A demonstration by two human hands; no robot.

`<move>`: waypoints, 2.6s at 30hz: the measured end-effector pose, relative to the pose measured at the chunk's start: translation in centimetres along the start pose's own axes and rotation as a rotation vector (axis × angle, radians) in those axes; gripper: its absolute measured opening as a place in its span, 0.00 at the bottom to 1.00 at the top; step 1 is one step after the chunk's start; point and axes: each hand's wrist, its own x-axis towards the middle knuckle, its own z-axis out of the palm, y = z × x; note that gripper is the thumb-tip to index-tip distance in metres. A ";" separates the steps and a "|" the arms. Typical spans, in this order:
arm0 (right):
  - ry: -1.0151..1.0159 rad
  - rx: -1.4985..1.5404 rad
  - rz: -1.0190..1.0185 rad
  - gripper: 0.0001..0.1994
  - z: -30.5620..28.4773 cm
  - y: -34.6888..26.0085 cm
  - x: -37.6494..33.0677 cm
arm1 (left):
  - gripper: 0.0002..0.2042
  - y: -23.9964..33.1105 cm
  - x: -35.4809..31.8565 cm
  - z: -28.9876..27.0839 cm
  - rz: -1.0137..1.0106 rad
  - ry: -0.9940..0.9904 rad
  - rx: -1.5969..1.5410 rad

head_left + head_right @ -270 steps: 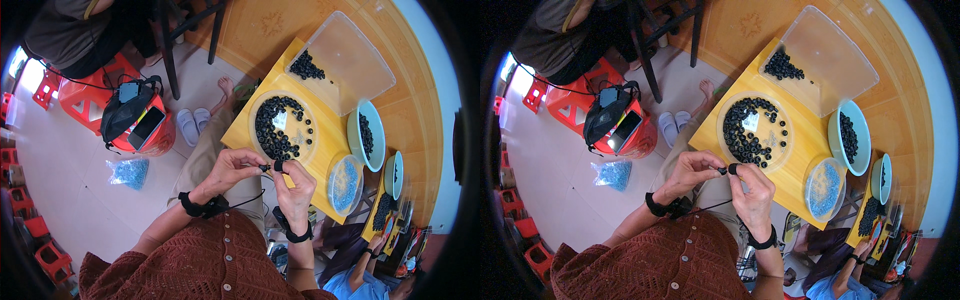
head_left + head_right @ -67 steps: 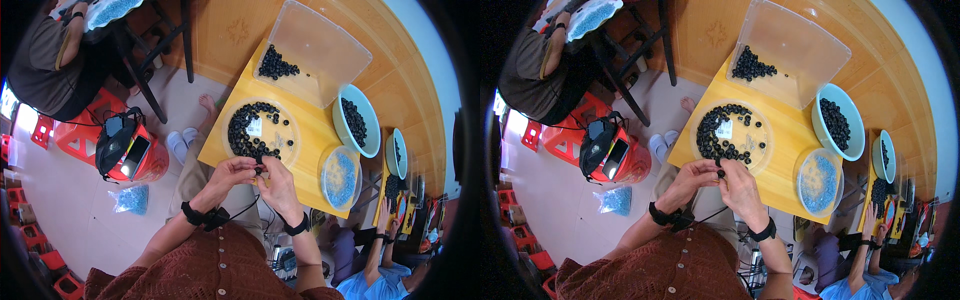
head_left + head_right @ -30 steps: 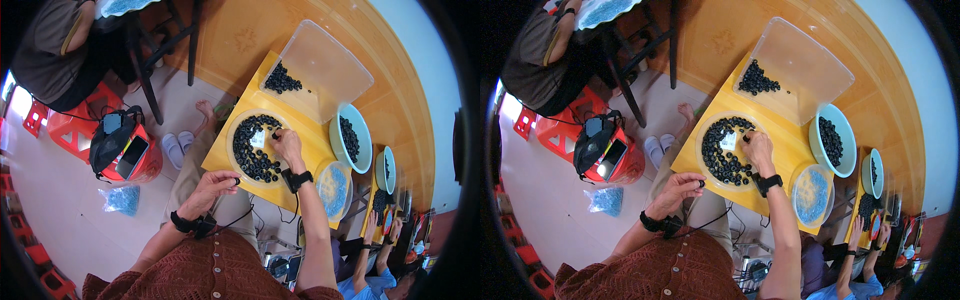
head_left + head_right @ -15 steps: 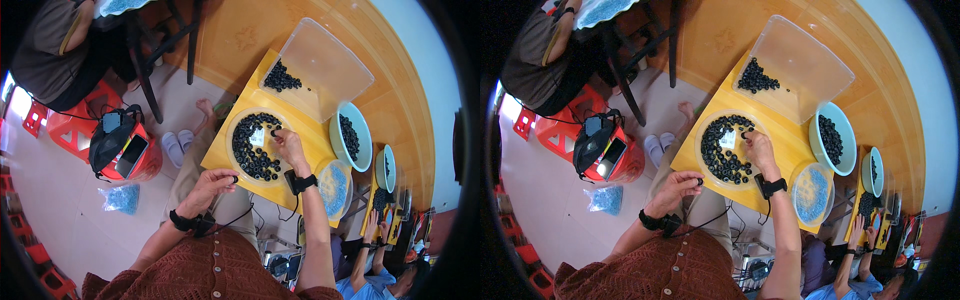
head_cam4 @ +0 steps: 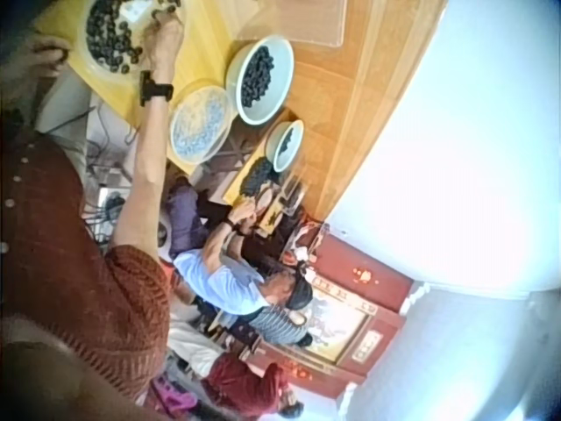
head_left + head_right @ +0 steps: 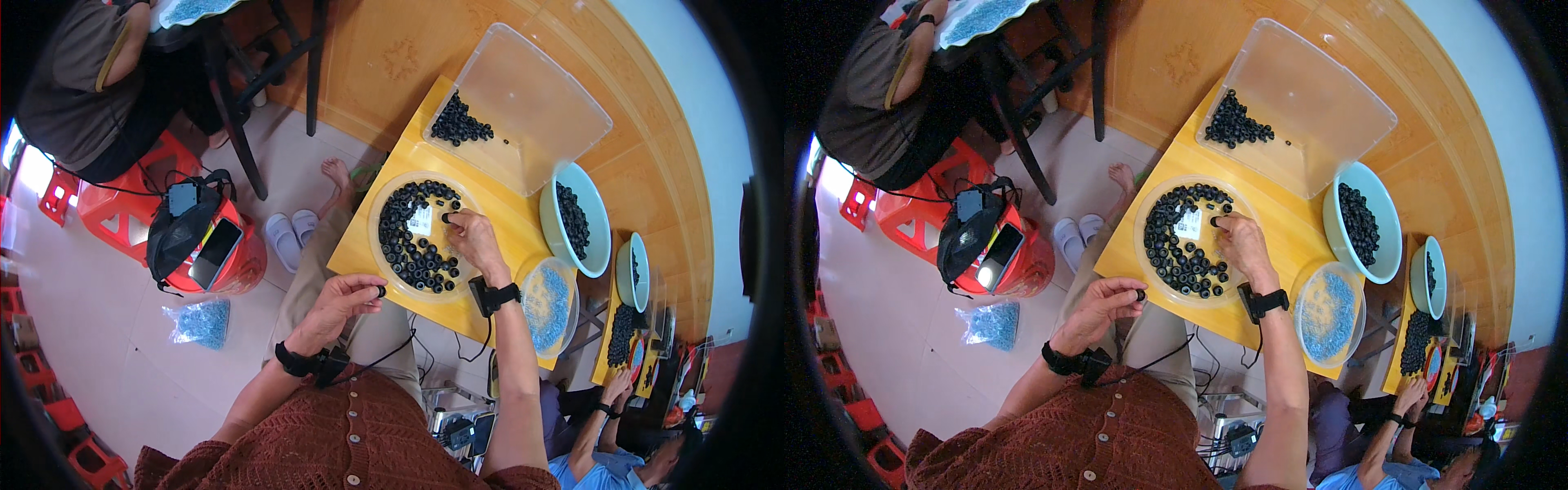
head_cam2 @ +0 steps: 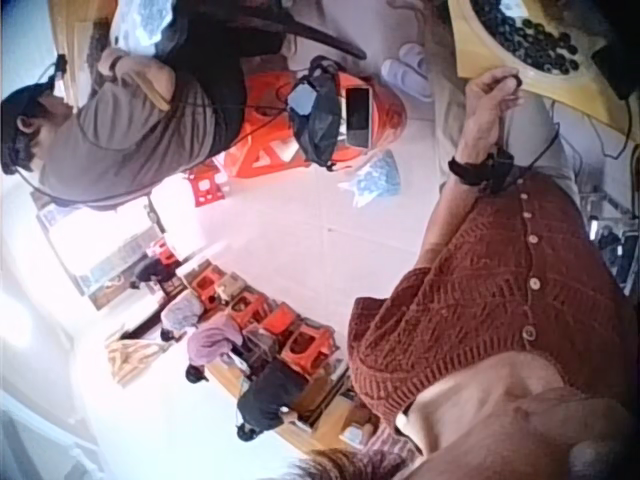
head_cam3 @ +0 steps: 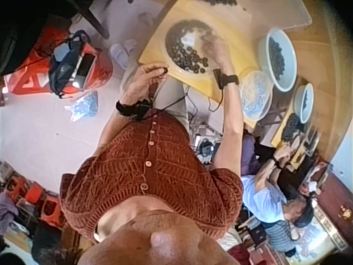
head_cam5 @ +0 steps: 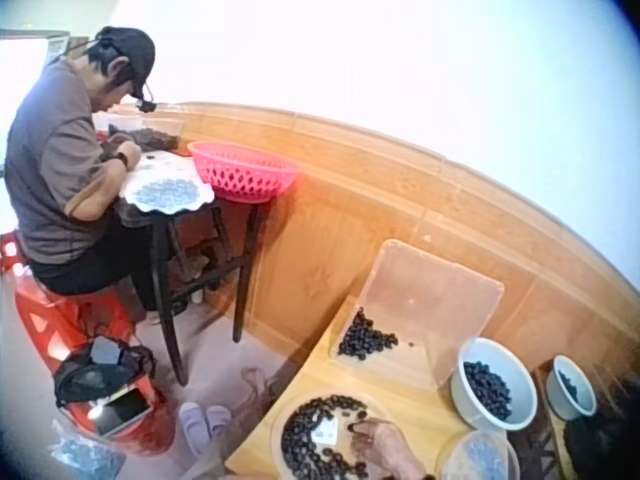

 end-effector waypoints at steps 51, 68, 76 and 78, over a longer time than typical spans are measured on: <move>0.049 -0.360 -0.129 0.06 1.9 0.7 -0.8 | 0.09 -0.2 -1.1 0.8 0.009 -0.009 0.022; 0.108 0.744 0.021 0.07 1.6 -9.7 -10.2 | 0.10 0.2 -0.1 3.1 0.132 -0.138 0.012; 0.109 0.494 0.026 0.05 1.4 -11.3 -10.9 | 0.10 0.0 -0.4 2.8 0.194 -0.153 0.184; 0.110 0.502 0.038 0.05 1.7 -11.2 -11.0 | 0.10 -0.1 -0.5 2.6 0.190 -0.168 0.172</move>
